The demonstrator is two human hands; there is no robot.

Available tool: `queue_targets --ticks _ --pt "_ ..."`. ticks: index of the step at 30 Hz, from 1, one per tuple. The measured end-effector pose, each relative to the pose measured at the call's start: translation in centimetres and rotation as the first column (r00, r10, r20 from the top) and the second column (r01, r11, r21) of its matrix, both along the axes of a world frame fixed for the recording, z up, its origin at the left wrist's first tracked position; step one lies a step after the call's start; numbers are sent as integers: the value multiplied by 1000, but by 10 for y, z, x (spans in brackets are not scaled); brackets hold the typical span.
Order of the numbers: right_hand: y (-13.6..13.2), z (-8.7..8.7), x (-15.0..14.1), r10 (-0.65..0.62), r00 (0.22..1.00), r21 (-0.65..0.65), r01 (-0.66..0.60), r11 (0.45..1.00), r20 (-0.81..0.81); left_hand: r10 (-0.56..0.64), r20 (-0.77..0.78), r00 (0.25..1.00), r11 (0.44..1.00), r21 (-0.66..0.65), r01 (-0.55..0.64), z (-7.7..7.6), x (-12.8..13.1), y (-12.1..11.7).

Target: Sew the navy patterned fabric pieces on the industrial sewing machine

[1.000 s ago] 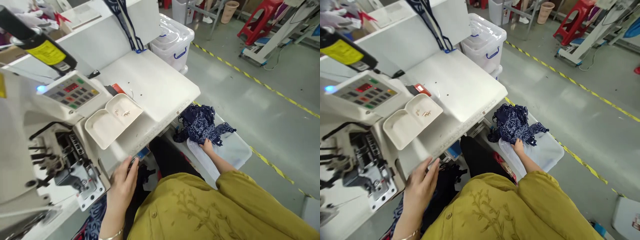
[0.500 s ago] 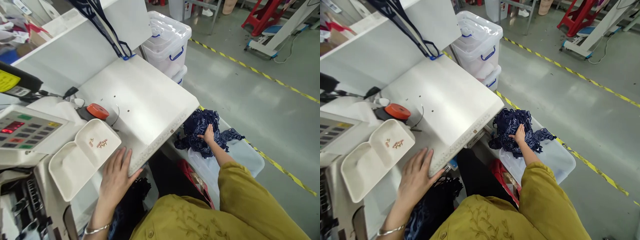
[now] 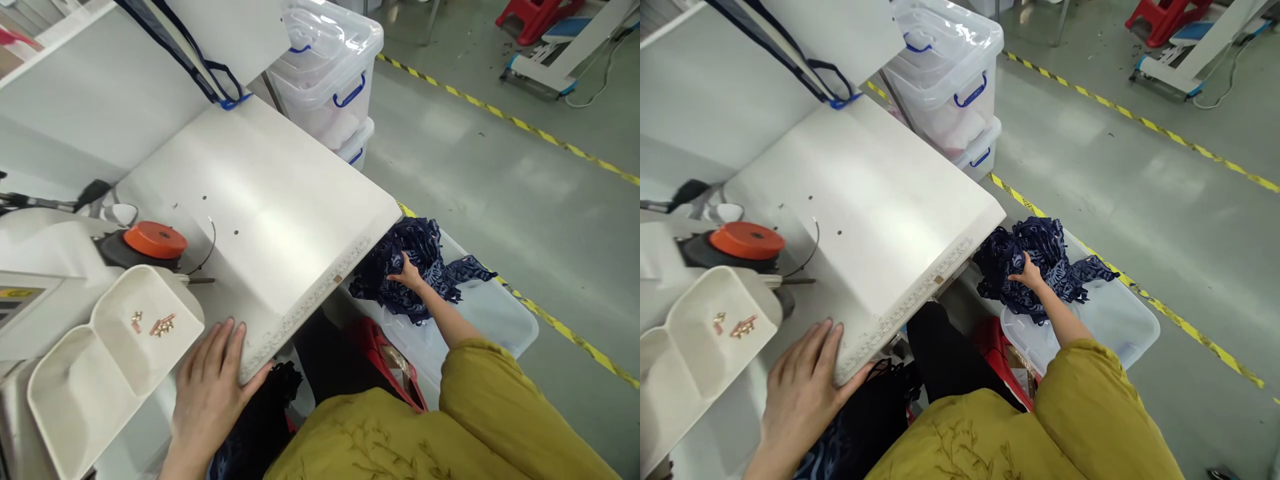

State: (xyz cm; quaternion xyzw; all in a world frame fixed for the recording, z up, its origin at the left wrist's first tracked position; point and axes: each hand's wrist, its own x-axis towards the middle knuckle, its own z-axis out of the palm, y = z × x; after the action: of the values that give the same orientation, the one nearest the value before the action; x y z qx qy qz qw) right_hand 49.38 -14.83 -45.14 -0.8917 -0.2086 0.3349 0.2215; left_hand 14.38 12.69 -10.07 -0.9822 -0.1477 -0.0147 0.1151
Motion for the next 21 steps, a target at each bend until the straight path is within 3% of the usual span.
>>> queue_targets --ticks 4,11,15,18,21 --pt "-17 2 -37 110 994 27 -110 994 -11 3 14 1000 1000 8 -3 -1 0 -1" --pt "1 -4 -62 122 991 -5 -122 993 46 18 17 1000 1000 -12 -18 -2 -1 -2" --pt "-51 1 -87 117 985 6 -119 993 125 21 4 1000 1000 -15 -21 -1 0 -2" --pt "-107 8 -119 225 974 -79 -225 971 -6 4 11 1000 1000 -2 -4 0 3 -3" --pt "-135 12 -142 243 963 -175 -261 949 -118 -1 19 1000 1000 -2 1 0 3 -3"
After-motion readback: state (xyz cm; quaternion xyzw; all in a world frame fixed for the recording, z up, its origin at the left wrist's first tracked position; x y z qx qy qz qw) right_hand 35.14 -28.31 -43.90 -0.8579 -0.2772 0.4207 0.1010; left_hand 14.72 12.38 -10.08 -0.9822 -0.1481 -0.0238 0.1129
